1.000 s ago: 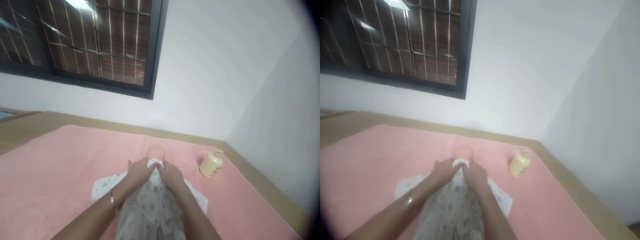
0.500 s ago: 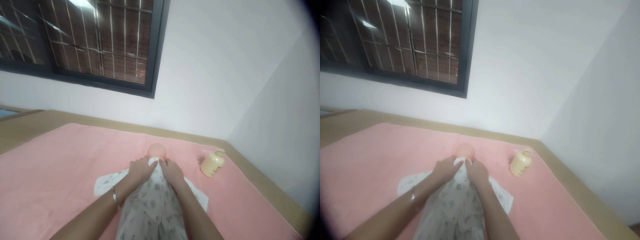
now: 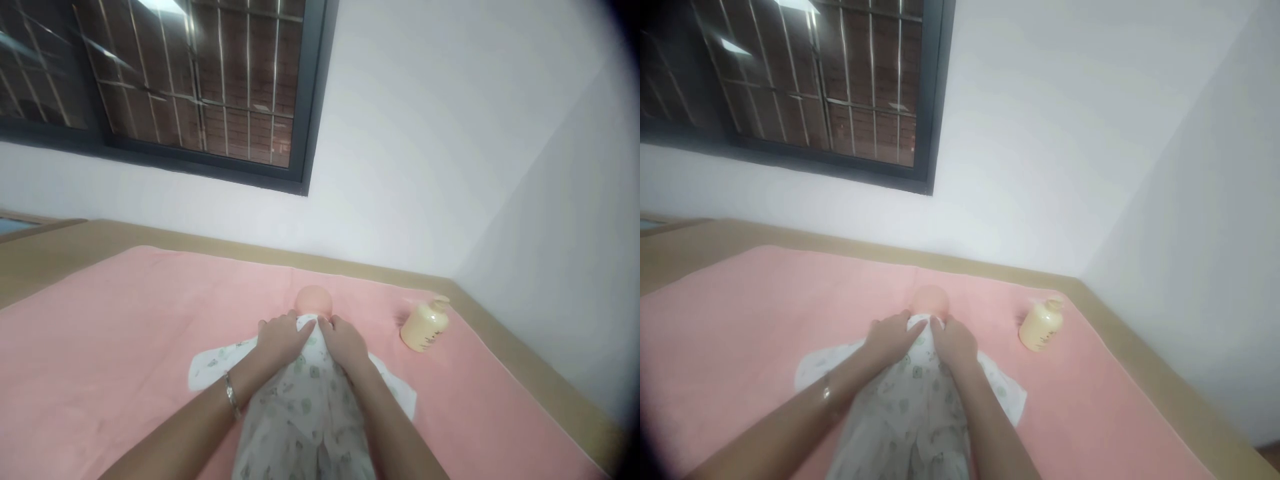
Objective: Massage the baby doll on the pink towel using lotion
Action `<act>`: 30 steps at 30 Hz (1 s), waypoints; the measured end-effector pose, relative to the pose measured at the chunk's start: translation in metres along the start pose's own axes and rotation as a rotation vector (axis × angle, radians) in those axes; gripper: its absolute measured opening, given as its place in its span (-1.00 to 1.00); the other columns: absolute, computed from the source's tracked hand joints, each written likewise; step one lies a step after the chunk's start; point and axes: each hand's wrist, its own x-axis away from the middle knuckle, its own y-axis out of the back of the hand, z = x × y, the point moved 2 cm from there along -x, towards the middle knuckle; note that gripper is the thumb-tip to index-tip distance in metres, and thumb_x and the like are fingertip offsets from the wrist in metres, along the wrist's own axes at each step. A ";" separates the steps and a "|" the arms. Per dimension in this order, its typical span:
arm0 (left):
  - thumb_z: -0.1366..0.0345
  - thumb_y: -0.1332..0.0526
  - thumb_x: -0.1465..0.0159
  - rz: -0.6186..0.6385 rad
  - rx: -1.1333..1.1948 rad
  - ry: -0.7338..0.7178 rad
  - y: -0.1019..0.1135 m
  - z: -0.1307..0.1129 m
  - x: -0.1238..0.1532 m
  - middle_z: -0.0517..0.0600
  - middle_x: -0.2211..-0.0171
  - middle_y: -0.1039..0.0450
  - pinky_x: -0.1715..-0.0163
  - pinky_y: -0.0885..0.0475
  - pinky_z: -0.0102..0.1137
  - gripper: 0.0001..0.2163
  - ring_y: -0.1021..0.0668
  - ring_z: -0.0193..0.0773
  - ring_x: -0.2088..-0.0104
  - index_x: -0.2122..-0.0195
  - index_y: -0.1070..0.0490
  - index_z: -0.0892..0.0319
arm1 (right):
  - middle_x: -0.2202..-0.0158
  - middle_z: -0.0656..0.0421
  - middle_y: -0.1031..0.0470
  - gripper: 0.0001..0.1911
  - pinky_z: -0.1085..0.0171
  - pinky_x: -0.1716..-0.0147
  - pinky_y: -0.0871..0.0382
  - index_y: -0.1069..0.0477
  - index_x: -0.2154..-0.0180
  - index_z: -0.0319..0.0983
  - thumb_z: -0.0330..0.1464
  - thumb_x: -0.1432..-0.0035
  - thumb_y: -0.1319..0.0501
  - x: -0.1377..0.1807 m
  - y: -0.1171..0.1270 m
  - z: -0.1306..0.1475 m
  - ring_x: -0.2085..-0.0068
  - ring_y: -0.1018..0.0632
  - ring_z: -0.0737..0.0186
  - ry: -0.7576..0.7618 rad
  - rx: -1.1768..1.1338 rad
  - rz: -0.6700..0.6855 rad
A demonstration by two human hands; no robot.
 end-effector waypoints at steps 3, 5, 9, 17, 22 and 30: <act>-0.20 0.17 -0.25 -0.003 0.000 -0.002 0.000 0.001 0.000 0.09 0.28 -0.54 0.12 -0.23 -0.01 -0.46 -0.53 0.04 0.22 0.22 -0.37 0.13 | 0.17 -0.03 -0.51 -0.35 0.19 0.25 -0.30 -0.39 0.09 -0.27 0.03 -0.28 0.24 0.000 0.000 0.000 0.16 -0.51 0.03 0.005 -0.013 -0.004; -0.20 0.17 -0.25 -0.002 0.000 0.002 -0.001 0.001 0.000 0.10 0.28 -0.54 0.12 -0.23 -0.02 -0.45 -0.53 0.05 0.21 0.21 -0.38 0.13 | 0.17 -0.03 -0.51 -0.36 0.19 0.25 -0.30 -0.40 0.09 -0.27 0.03 -0.28 0.23 0.000 0.001 0.001 0.16 -0.51 0.03 0.004 -0.016 0.000; -0.20 0.16 -0.24 0.003 -0.003 0.006 -0.003 0.002 -0.001 0.11 0.28 -0.55 0.12 -0.22 -0.02 -0.45 -0.54 0.05 0.20 0.18 -0.38 0.12 | 0.16 -0.03 -0.51 -0.37 0.19 0.24 -0.30 -0.39 0.08 -0.27 0.02 -0.28 0.22 0.000 0.001 0.001 0.15 -0.52 0.03 -0.002 -0.011 0.000; -0.20 0.17 -0.25 0.014 -0.013 0.009 0.001 0.000 0.000 0.12 0.25 -0.55 0.09 -0.22 -0.03 -0.44 -0.54 0.07 0.17 0.15 -0.38 0.13 | 0.14 -0.03 -0.51 -0.34 0.19 0.23 -0.31 -0.39 0.05 -0.27 0.03 -0.28 0.25 0.000 0.000 0.000 0.13 -0.52 0.03 -0.007 0.007 0.010; -0.19 0.17 -0.25 0.004 -0.016 0.008 -0.001 0.000 -0.001 0.11 0.31 -0.55 0.08 -0.19 -0.02 -0.46 -0.54 0.04 0.22 0.21 -0.38 0.14 | 0.14 -0.05 -0.51 -0.36 0.18 0.22 -0.31 -0.39 0.04 -0.27 0.02 -0.28 0.23 0.000 0.002 0.001 0.13 -0.52 0.03 -0.010 0.000 0.013; -0.15 0.18 -0.27 0.008 -0.027 0.002 0.000 -0.001 0.000 0.12 0.32 -0.55 0.04 -0.16 -0.03 -0.47 -0.54 0.00 0.24 0.24 -0.37 0.16 | 0.13 -0.05 -0.50 -0.33 0.19 0.23 -0.31 -0.38 0.05 -0.28 0.02 -0.29 0.27 0.001 0.001 0.001 0.12 -0.51 0.04 -0.004 0.029 0.021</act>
